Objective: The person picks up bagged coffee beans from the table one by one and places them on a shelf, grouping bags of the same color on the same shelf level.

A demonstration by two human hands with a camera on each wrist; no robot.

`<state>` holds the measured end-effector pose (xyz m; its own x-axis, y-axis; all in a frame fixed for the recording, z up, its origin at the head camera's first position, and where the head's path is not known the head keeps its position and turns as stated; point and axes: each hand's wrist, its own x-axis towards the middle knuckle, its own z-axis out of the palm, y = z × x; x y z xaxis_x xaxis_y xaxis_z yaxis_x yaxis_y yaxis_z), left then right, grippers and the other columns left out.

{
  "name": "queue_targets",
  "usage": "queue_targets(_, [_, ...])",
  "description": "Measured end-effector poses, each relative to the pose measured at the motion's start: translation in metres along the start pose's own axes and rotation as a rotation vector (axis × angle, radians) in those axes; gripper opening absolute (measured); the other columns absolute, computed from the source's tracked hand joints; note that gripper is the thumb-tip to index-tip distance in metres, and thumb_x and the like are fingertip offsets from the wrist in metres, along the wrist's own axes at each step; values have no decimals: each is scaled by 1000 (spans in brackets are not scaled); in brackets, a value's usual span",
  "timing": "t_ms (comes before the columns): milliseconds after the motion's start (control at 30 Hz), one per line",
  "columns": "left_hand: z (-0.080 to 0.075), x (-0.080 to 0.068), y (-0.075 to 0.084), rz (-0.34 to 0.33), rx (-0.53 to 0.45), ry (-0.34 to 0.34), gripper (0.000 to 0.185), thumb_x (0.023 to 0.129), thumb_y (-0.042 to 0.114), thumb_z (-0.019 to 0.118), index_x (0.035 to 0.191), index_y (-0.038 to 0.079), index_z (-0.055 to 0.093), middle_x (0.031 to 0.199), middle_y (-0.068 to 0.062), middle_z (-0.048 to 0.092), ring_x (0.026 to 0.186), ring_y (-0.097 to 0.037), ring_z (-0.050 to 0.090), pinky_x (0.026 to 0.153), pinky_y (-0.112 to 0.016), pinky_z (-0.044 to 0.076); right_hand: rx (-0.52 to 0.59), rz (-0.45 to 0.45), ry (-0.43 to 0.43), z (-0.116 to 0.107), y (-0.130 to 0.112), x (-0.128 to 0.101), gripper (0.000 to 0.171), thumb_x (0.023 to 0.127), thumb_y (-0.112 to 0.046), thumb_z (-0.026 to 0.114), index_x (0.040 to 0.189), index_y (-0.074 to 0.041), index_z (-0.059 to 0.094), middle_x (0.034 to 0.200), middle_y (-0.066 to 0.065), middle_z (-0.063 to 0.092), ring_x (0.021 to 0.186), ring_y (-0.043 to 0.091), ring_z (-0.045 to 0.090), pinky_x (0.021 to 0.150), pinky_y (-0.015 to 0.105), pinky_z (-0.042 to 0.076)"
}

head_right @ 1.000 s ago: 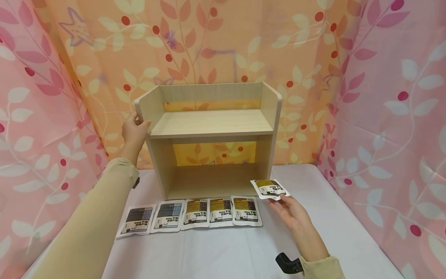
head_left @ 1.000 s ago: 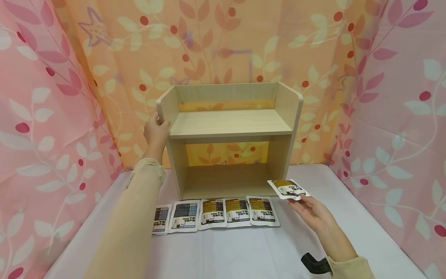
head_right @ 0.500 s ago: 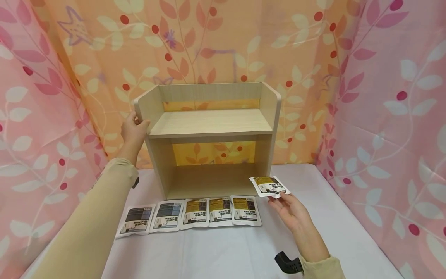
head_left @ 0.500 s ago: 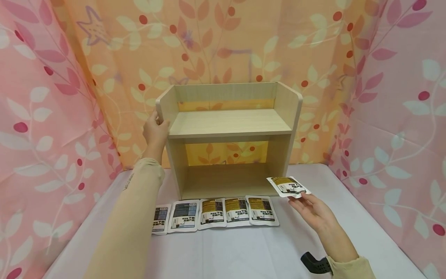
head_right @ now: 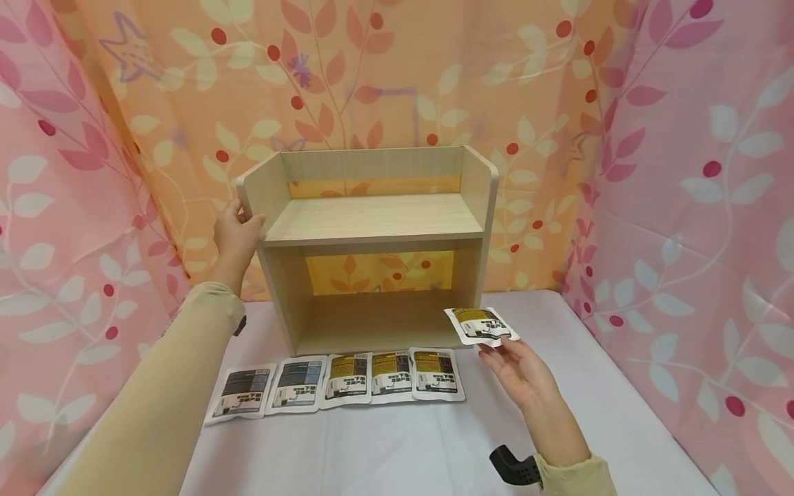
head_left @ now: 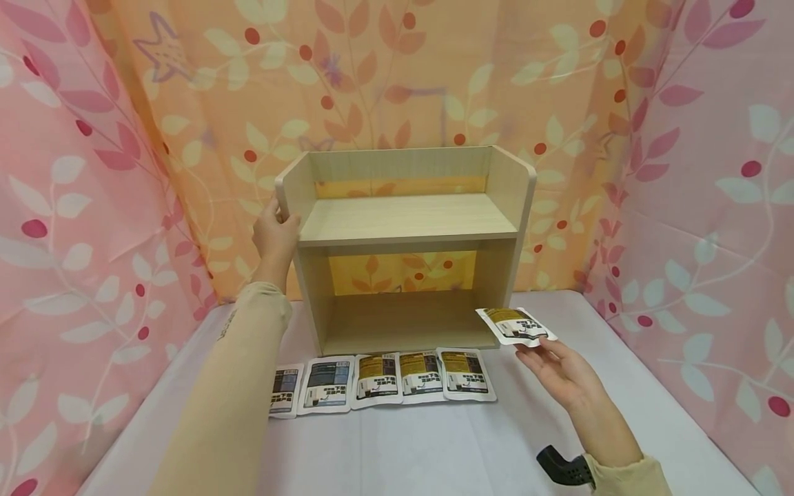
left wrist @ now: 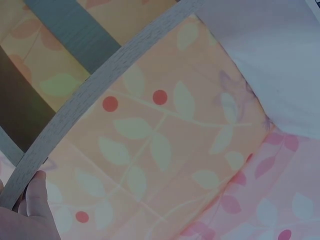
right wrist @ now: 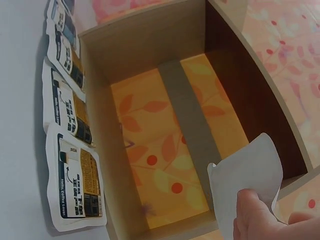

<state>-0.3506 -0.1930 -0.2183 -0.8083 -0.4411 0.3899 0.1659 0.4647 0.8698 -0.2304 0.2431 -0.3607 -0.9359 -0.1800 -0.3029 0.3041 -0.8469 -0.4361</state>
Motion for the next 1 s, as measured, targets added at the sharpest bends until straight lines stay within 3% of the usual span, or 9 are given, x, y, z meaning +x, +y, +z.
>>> queue_targets(333, [-1,0,0,-9,-11,-5,56,91,13,54,146,23,47,120,-16,65,109,-28,56,101,-42,38,-6,-17,-67,9,-3,-4,74,103,-5,34,154,-23,-15,130,13,33,88,34,63,109,35,21])
queue_targets(633, [-1,0,-1,-5,-4,-6,53,92,13,55,144,22,48,118,-17,66,109,-30,55,101,-44,36,-35,-33,-74,16,-2,-8,74,103,-7,36,154,-24,-13,133,11,30,91,31,64,108,35,23])
queue_targets(867, [-1,-1,-2,-15,-11,-3,53,91,13,54,143,22,50,116,-16,66,106,-28,56,99,-42,38,-24,-41,-110,21,-4,-11,74,102,-5,37,154,-23,-14,122,13,41,91,32,64,109,35,21])
queue_targets(1000, [-1,-1,-1,-10,-10,-9,52,92,13,54,143,22,50,118,-16,66,107,-28,56,99,-43,39,-41,-62,-113,25,-5,-15,75,102,-5,38,155,-23,-12,131,11,34,93,30,63,109,35,22])
